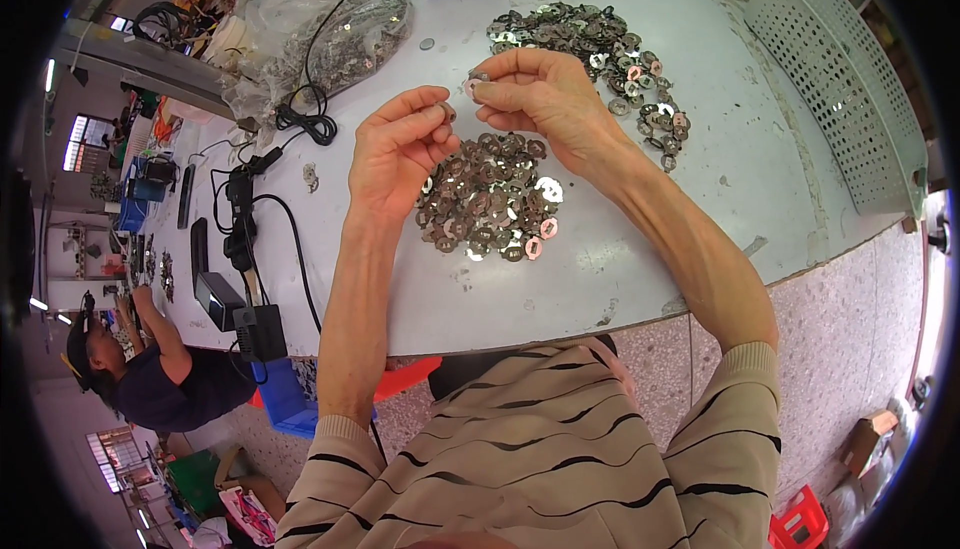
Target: The person sorts and inspects small stamped metal components, including washers and clips, by hand on a workbench.
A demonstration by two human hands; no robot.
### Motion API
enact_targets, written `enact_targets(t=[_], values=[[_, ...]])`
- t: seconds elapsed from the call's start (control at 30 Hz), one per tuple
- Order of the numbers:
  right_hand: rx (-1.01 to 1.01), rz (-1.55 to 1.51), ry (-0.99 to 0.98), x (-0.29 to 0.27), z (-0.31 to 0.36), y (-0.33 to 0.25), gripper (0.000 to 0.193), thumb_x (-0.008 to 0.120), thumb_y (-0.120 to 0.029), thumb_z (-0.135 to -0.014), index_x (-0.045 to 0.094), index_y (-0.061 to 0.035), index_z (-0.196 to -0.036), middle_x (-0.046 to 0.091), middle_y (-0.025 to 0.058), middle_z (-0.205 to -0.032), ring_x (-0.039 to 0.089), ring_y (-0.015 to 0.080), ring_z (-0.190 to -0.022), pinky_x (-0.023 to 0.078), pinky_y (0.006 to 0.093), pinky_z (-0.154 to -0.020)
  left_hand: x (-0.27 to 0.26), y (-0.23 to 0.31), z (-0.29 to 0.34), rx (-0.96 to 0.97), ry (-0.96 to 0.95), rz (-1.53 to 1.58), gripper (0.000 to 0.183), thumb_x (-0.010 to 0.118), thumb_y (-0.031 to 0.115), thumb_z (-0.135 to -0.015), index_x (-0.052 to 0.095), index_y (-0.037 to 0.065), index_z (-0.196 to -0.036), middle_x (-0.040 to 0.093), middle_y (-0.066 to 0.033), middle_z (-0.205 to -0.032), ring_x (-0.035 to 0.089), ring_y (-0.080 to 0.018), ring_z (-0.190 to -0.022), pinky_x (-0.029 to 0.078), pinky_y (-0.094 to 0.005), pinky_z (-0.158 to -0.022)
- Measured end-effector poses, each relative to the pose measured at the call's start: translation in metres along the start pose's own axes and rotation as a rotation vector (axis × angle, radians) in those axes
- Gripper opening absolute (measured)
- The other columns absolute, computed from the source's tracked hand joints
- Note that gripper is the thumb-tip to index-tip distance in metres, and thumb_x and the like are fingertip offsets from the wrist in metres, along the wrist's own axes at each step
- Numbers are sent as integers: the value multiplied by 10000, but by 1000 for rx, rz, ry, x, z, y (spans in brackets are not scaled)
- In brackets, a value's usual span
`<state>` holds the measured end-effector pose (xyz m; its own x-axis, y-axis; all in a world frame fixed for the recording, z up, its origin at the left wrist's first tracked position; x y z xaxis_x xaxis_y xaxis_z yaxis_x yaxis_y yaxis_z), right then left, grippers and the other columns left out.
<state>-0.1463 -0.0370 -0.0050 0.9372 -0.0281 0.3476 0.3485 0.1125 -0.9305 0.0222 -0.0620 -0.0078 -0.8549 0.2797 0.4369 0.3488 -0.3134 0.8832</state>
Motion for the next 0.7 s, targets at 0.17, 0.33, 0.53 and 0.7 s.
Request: enact_targets(t=[0.17, 0.33, 0.53, 0.7], values=[[20, 65, -42, 6, 4, -5, 204, 688, -108, -773, 616, -1, -931, 617, 43, -799, 609, 102, -702, 516, 212, -647, -1, 0, -1, -10, -58, 5, 194, 561, 15, -825, 585, -59, -1003, 593, -100, -831, 555, -129, -669, 530, -293, -651], [7, 89, -31, 3, 2, -3, 213, 699, -115, -764, 619, -5, -928, 618, 41, -781, 604, 97, -701, 512, 213, -636, -2, 6, -1, 12, -73, -29, 156, 571, 42, -828, 611, -61, -937, 591, -90, -778, 539, -124, -634, 498, -280, -608], [-1, 123, -43, 0, 1, -1, 196, 697, -112, -764, 617, -13, -912, 630, 42, -780, 600, 95, -684, 509, 215, -628, 2, 11, 4, 98, -98, -724, 198, 681, 162, -784, 663, -31, -824, 609, -41, -700, 498, -88, -581, 396, -230, -548], [-1, 125, -91, 4, 3, 0, 188, 691, -111, -767, 611, -11, -905, 635, 43, -777, 602, 97, -682, 508, 212, -628, 4, 7, 3, 216, 3, -503, 196, 710, 124, -759, 665, -34, -865, 622, -24, -706, 496, -65, -576, 398, -199, -533]])
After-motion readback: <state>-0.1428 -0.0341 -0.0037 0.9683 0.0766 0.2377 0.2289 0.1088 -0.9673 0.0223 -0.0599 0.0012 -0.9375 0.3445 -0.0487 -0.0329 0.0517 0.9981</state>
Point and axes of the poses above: each hand's wrist, its own z-axis away from the middle knuckle, its own x-axis out of the palm, y = z × x, the point moved 3 cm from there along -z, towards the middle knuckle
